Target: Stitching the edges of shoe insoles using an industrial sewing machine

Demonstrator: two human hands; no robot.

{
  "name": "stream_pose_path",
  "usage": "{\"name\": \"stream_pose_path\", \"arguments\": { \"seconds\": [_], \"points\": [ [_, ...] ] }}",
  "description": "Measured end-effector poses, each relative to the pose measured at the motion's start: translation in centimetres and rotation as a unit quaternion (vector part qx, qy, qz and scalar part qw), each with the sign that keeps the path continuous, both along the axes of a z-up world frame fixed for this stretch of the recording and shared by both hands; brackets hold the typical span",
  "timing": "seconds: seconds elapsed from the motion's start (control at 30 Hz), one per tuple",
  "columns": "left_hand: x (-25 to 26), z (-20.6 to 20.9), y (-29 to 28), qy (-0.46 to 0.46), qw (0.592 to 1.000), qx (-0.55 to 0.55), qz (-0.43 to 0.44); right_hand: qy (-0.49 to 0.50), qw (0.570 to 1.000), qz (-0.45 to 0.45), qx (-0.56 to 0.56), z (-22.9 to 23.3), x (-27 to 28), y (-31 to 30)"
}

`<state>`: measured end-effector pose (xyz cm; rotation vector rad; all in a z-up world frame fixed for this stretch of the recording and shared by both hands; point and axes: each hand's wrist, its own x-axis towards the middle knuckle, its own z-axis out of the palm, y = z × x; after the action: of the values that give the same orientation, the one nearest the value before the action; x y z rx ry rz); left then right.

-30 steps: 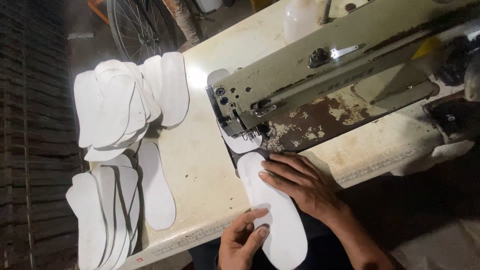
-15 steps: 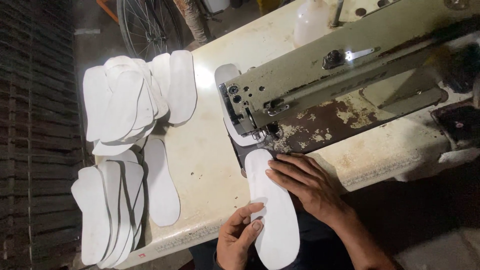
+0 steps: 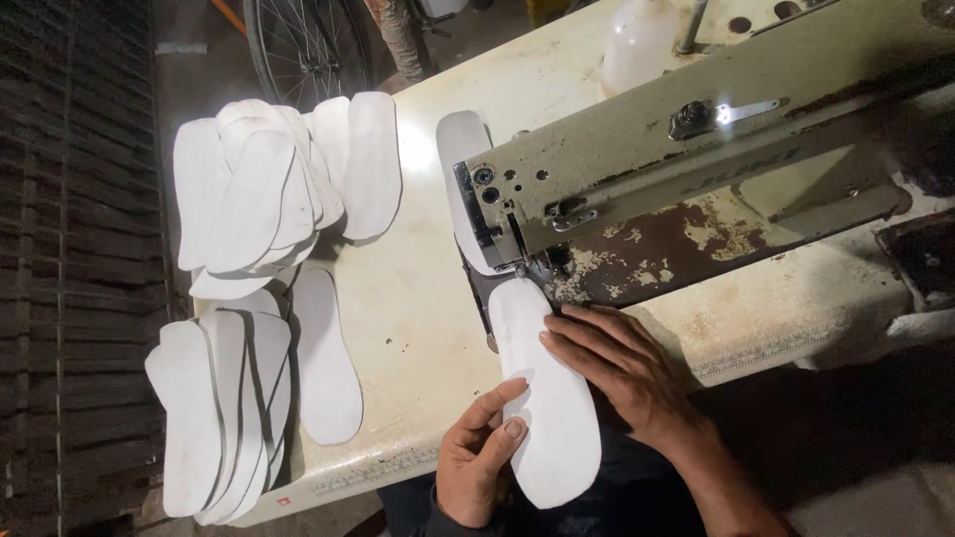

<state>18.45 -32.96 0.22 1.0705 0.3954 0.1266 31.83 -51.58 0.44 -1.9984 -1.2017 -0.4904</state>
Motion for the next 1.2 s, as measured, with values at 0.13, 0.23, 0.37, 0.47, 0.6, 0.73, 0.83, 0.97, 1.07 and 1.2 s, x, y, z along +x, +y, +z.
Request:
{"name": "stream_pose_path", "arguments": {
  "seconds": [0.13,0.23,0.37,0.47,0.6,0.73,0.83,0.97,1.07,1.2],
  "points": [
    [0.5,0.0,-0.3,-0.005,1.000,-0.001,0.024,0.023,0.999,0.026,-0.003,0.6,0.0,-0.3],
    [0.9,0.2,0.0,0.010,1.000,-0.009,0.025,0.016,1.000,0.014,0.002,0.5,0.0,0.0],
    [1.5,3.2,1.0,0.057,0.980,0.186,-0.050,-0.002,1.000,-0.007,-0.002,0.5,0.1,0.2],
    [2.6,5.2,2.4,0.047,0.908,0.408,-0.082,-0.004,0.999,-0.022,-0.022,0.1,0.1,0.1],
    [5.6,4.4,5.3,-0.119,0.745,0.656,-0.018,-0.006,0.999,-0.027,-0.024,-0.2,0.2,0.2],
    [11.1,3.2,6.9,-0.159,0.662,0.732,0.030,-0.013,0.999,-0.031,-0.027,-0.2,0.2,0.4],
    [15.0,0.6,8.1,-0.141,0.583,0.800,0.010,-0.026,0.998,-0.051,-0.039,-0.4,0.1,0.3],
    [17.3,-0.4,8.5,-0.103,0.570,0.814,-0.033,-0.015,0.998,-0.045,-0.034,0.1,0.2,0.4],
    [16.9,0.2,8.7,-0.124,0.623,0.772,0.018,-0.023,0.998,-0.050,-0.033,0.1,0.2,0.6],
    [13.6,3.0,9.7,-0.201,0.764,0.607,0.090,-0.023,0.997,-0.067,-0.028,-1.0,0.0,0.7]
  ]
}}
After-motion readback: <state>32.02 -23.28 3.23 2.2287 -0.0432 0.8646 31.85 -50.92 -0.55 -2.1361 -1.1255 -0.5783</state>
